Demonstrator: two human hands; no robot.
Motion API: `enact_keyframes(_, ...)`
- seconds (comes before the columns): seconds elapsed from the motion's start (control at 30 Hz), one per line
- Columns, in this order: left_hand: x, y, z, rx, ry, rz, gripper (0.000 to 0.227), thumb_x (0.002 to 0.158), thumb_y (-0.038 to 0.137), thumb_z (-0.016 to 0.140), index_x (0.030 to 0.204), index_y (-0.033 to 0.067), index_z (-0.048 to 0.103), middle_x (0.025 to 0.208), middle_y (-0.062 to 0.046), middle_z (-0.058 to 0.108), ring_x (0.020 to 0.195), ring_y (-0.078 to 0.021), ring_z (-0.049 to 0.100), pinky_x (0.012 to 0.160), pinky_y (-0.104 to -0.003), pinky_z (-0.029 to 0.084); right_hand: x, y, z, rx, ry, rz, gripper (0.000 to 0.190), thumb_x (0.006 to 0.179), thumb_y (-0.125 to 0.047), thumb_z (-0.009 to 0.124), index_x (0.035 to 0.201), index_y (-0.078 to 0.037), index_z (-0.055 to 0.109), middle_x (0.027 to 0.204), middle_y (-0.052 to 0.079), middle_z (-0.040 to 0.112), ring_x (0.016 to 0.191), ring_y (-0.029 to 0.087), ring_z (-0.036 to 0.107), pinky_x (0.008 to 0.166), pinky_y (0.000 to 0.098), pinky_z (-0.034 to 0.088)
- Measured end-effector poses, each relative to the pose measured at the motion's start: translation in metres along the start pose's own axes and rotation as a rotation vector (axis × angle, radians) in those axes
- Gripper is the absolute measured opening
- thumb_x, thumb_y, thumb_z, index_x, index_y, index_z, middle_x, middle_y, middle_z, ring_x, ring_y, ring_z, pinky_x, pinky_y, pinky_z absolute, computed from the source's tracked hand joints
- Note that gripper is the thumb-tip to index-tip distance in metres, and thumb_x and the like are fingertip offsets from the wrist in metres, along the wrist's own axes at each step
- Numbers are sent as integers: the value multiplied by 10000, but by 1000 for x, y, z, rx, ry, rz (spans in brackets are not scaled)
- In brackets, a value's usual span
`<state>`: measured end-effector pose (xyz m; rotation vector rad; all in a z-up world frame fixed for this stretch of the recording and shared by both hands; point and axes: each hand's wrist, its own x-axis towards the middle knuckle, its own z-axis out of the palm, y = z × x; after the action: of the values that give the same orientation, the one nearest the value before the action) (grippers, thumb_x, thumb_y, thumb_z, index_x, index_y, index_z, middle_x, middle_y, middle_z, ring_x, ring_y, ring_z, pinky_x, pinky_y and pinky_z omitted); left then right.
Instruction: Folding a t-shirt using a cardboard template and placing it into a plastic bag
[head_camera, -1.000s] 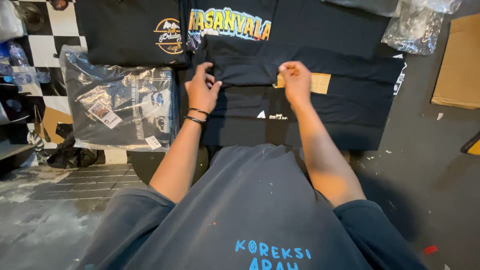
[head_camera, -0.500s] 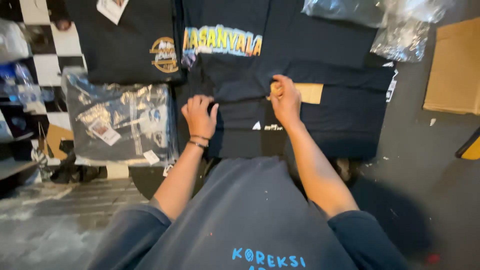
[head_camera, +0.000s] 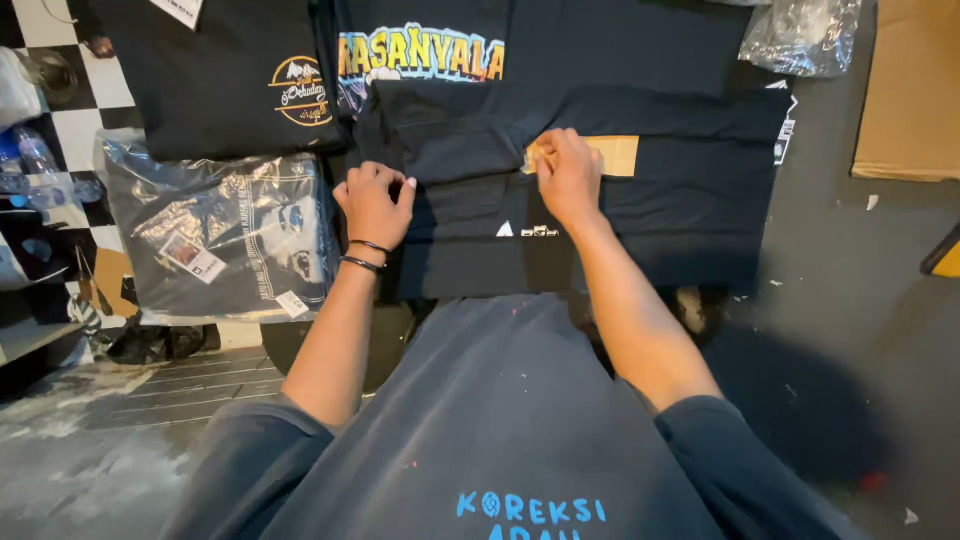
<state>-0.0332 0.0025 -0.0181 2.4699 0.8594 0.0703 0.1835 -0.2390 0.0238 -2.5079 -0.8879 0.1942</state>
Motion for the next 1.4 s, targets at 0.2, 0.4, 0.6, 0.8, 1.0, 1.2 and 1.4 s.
enact_keyframes(0.2,1,38,-19,126,261,100,345,831,369,822,1057,225,604,1068,-2,577,1025,-232,578,939,-440,375,4,1,-10,-167,154,19,349,836,-150,822,1118,-224,630,979,-17,553,932,277,592,826,443,444)
enact_keyframes(0.4,-3,62,-4,164,46,329,477,859,328,807,1288,192,648,1357,-89,589,1306,-294,530,1018,-455,421,13,35,-11,-403,142,-251,45,1000,-238,629,1015,-204,603,907,-22,496,881,216,542,817,364,373)
enact_keyframes(0.6,-6,63,3,152,80,283,402,887,286,771,1261,220,639,1361,-51,573,1277,-268,523,995,-455,409,0,42,-27,-466,56,-259,62,1029,-266,547,1023,-206,555,996,-6,504,966,227,518,851,372,357)
enact_keyframes(0.8,-3,67,6,204,98,289,365,874,319,781,1191,178,667,1299,-67,593,1250,-270,532,1004,-464,370,-7,13,-42,-312,124,-126,313,869,-159,762,1107,-179,560,1072,17,482,1026,257,499,848,375,375)
enact_keyframes(1.0,-6,115,-1,162,155,287,595,860,306,800,1398,159,589,1457,-150,539,1363,-320,501,1019,-492,391,-17,57,-36,-268,-27,-106,647,854,-119,770,1462,-160,554,1481,108,545,1384,300,497,1104,483,351)
enact_keyframes(1.2,-7,111,22,155,123,214,514,972,348,684,1436,153,577,1521,-147,487,1424,-311,440,1072,-505,349,-33,83,-38,-257,11,-83,517,895,-170,753,1386,-157,593,1411,55,560,1373,245,509,1127,474,342)
enact_keyframes(1.4,-7,98,23,106,312,39,514,955,298,703,1433,175,556,1471,-108,503,1354,-298,497,1041,-476,402,-16,33,-26,-75,63,-218,592,774,-136,823,1322,-148,600,1252,82,587,1240,308,559,1033,467,431)
